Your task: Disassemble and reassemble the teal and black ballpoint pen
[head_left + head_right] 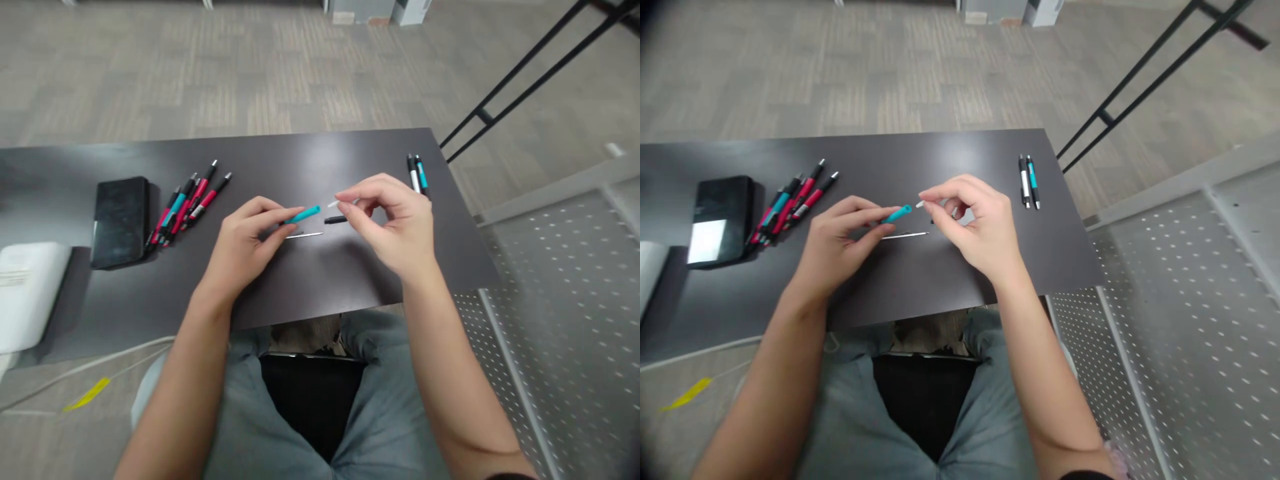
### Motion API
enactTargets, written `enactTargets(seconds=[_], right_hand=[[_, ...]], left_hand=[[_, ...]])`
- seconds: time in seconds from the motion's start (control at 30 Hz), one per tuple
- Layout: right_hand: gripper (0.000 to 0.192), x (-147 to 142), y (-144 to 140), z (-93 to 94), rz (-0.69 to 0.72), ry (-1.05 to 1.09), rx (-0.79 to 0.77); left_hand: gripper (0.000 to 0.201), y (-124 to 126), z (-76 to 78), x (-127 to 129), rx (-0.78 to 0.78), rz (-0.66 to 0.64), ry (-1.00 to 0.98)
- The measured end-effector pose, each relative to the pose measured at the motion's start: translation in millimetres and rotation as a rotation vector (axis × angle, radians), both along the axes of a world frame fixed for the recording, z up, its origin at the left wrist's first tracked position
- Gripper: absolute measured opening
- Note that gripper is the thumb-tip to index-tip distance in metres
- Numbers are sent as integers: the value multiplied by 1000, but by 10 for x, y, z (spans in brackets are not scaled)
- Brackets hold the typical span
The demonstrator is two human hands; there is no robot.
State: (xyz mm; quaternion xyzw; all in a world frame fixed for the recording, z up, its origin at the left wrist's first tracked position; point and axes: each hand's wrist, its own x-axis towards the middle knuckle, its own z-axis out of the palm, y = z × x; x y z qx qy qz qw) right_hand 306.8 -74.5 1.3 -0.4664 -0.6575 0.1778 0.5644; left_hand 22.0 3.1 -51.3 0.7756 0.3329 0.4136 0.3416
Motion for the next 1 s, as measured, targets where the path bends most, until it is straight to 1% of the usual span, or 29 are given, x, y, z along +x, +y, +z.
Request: enactTargets(seconds=[0.07, 0.13, 0.2, 0.3, 0.37, 0.4, 0.47, 0.57, 0.63, 0.73, 0.83, 0.9, 1.0], right_hand=[[18, -71, -16, 54, 34, 11, 58], [18, -93, -19, 62, 45, -15, 46], [15, -85, -16, 39, 51, -36, 27], [11, -60, -11, -6, 56, -83, -18], [18, -49, -8, -24, 56, -100, -44], [23, -47, -6, -30, 52, -91, -47], [26, -43, 0, -36, 40, -51, -36], [15, -37, 9, -47, 19, -15, -17], [11, -36, 17, -60, 12, -26, -16], [12, -43, 27, -80, 16, -56, -20], [11, -57, 35, -91, 64, -79, -49], [6, -67, 39, -94, 98, -89, -64], [7, -71, 51, -108, 117, -102, -74]], left_hand=[[44, -21, -31, 32, -52, -14, -55], [46, -41, -48, 47, -79, -21, -61], [45, -61, -38, 56, -63, -27, -51], [38, -90, 36, 77, -8, -38, -59], [30, -111, 113, 99, -26, -31, -63], [29, -121, 152, 112, -61, -30, -68], [33, -143, 220, 138, -176, -13, -124], [48, -162, 280, 165, -387, 18, -288], [55, -157, 295, 169, -488, 39, -374], [59, -127, 292, 160, -559, 55, -452], [59, -96, 266, 148, -602, 62, -512], [58, -85, 244, 142, -619, 69, -527], [57, -81, 218, 133, -612, 71, -514]])
